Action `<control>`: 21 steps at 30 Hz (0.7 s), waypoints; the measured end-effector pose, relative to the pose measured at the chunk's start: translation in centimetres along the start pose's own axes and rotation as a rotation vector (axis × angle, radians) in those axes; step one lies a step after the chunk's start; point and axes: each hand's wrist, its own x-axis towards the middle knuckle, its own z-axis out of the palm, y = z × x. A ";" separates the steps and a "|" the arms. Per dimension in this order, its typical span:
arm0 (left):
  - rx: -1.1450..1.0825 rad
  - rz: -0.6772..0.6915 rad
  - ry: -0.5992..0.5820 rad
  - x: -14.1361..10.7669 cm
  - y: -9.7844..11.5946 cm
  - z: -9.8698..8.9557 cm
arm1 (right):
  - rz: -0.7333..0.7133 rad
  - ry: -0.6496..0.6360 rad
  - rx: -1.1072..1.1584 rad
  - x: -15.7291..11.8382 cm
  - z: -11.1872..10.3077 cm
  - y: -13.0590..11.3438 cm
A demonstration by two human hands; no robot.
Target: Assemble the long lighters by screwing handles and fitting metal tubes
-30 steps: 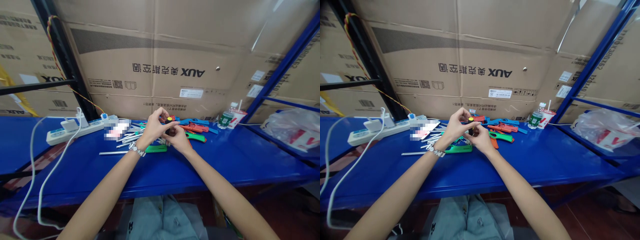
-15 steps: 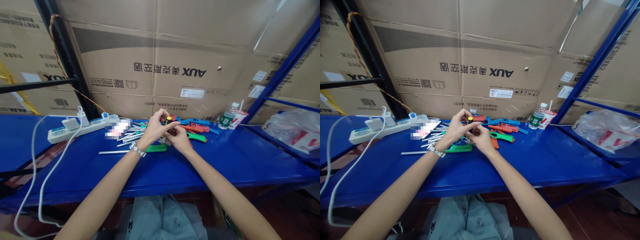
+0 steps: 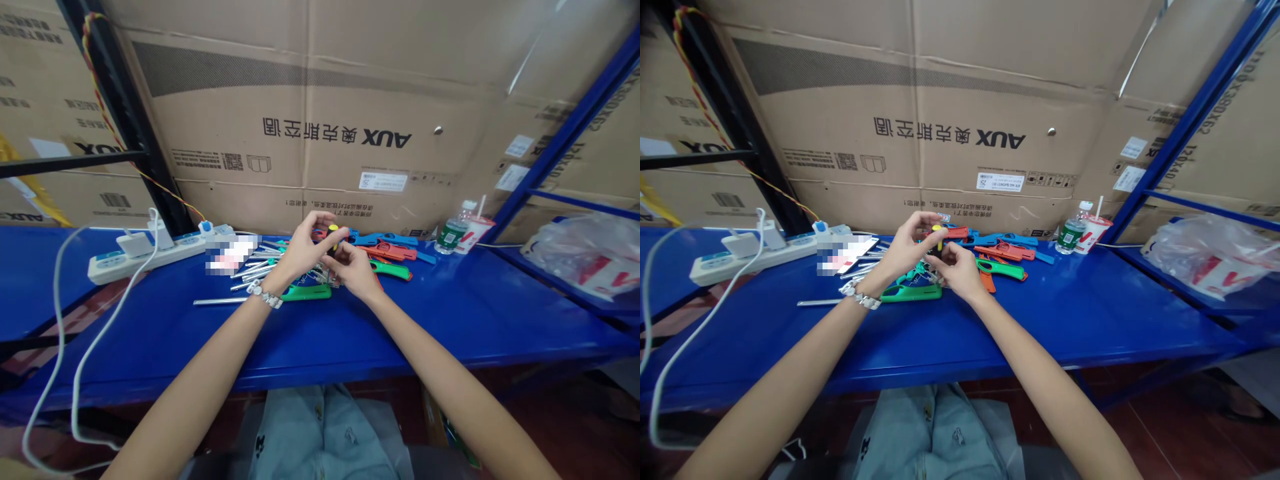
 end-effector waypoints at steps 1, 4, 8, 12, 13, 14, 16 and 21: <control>-0.024 -0.009 -0.060 -0.1 0.1 -0.3 | 0.016 -0.070 0.009 0.0 -0.3 -0.2; -0.057 -0.021 -0.197 -0.3 0.4 -0.7 | 0.014 -0.193 -0.010 -0.2 -0.8 -0.5; -0.008 0.004 -0.006 -0.2 0.3 0.1 | -0.051 -0.006 -0.078 -0.1 -0.3 -0.1; 0.032 0.019 0.024 -0.4 0.6 0.2 | -0.059 0.028 -0.046 0.0 -0.1 0.0; 0.010 0.008 -0.032 -0.5 0.7 0.0 | -0.046 -0.035 -0.030 0.0 -0.2 -0.2; -0.020 -0.006 -0.098 -0.5 0.8 -0.2 | -0.036 -0.100 -0.022 -0.1 -0.4 -0.4; -0.076 -0.029 -0.192 -0.6 0.8 -0.6 | -0.037 -0.173 -0.041 -0.2 -0.5 -0.7; 0.004 0.004 0.034 -0.3 0.1 0.2 | -0.053 0.024 -0.085 -0.3 0.0 0.0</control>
